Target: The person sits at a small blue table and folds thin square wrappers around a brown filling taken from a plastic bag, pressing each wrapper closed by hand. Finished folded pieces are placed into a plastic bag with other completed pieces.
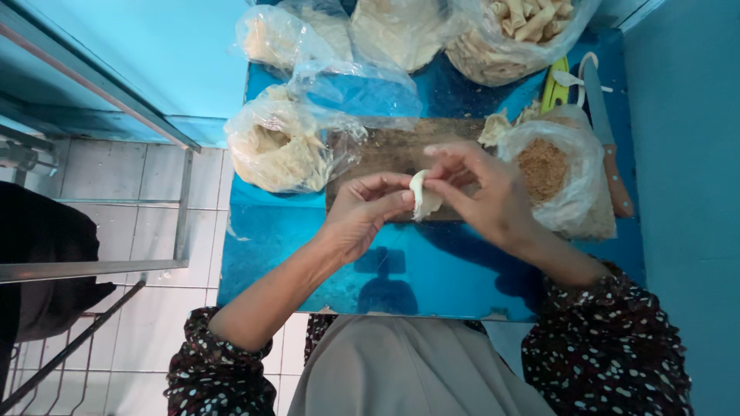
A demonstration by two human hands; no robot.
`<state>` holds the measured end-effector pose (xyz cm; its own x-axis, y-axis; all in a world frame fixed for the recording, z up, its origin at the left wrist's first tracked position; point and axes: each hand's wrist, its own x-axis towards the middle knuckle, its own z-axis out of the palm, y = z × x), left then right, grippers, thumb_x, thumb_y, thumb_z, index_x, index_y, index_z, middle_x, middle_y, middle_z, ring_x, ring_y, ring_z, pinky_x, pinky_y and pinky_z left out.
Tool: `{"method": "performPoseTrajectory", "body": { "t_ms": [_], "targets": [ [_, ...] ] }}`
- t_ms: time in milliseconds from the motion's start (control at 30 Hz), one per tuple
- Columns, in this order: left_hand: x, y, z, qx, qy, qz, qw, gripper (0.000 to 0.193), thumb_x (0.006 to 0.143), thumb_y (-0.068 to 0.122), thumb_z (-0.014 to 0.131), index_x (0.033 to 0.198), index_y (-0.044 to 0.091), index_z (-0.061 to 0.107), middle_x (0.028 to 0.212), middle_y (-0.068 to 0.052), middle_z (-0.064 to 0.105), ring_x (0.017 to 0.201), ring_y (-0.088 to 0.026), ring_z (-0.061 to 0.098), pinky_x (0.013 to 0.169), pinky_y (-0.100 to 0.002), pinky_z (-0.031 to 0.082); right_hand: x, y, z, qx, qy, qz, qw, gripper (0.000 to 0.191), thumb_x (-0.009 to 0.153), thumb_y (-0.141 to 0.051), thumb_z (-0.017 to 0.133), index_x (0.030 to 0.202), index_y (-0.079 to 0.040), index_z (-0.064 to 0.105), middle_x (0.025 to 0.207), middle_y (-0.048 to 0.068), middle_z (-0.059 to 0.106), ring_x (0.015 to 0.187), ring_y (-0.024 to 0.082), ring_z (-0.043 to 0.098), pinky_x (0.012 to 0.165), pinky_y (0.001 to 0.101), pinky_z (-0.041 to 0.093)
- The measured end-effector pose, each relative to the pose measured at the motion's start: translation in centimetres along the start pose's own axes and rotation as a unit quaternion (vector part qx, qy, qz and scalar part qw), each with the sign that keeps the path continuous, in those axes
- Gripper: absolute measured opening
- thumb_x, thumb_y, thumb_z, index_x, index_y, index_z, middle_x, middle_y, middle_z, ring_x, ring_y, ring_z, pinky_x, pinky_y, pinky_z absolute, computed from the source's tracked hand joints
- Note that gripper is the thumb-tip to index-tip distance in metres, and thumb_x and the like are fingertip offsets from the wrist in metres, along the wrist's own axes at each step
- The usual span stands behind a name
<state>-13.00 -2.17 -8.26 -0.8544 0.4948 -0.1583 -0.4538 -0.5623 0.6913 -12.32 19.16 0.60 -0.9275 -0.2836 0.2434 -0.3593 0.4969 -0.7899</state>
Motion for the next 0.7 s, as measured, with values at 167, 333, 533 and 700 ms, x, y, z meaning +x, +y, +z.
{"method": "performPoseTrajectory", "body": {
  "t_ms": [167,333,533,700],
  "targets": [
    [-0.4,-0.1,0.5,0.215,-0.039,0.184,0.958,0.020,0.095,-0.003,0.074,0.115,-0.001,0.076,0.126,-0.005,0.064,0.117,-0.015,0.063,0.097,-0.033,0.058,0.1,0.0,0.3,0.128,-0.030,0.075,0.988,0.058,0.088,-0.003,0.079,0.139,-0.007,0.051,0.106,0.006,0.072,0.096,0.011,0.071,0.082,0.0255,0.060],
    [-0.4,0.0,1.4,0.220,0.019,0.245,0.944,0.030,0.095,0.000,0.071,0.125,-0.001,0.069,0.131,-0.004,0.061,0.120,-0.016,0.061,0.105,-0.031,0.052,0.4,0.6,-0.8,0.250,-0.009,0.081,0.965,0.052,0.092,0.004,0.073,0.138,-0.006,0.052,0.109,0.006,0.070,0.101,0.011,0.069,0.090,0.0270,0.058],
    [0.4,-0.3,0.9,0.030,0.024,0.048,0.998,0.026,0.099,0.010,0.068,0.123,0.000,0.070,0.118,-0.009,0.072,0.108,-0.016,0.068,0.092,-0.031,0.056,0.8,0.6,-1.0,0.345,0.020,0.076,0.935,0.050,0.095,0.008,0.070,0.139,-0.007,0.052,0.115,0.007,0.068,0.107,0.012,0.066,0.094,0.0276,0.055],
    [0.9,-0.6,-0.5,0.023,0.044,0.069,0.996,0.023,0.104,0.012,0.069,0.119,-0.005,0.072,0.114,-0.013,0.073,0.102,-0.018,0.071,0.087,-0.031,0.059,0.8,-0.6,-1.0,-0.045,0.101,-0.119,0.987,0.049,0.084,0.000,0.079,0.127,-0.004,0.057,0.125,0.017,0.059,0.117,0.025,0.062,0.090,0.0303,0.056]
  ]
}}
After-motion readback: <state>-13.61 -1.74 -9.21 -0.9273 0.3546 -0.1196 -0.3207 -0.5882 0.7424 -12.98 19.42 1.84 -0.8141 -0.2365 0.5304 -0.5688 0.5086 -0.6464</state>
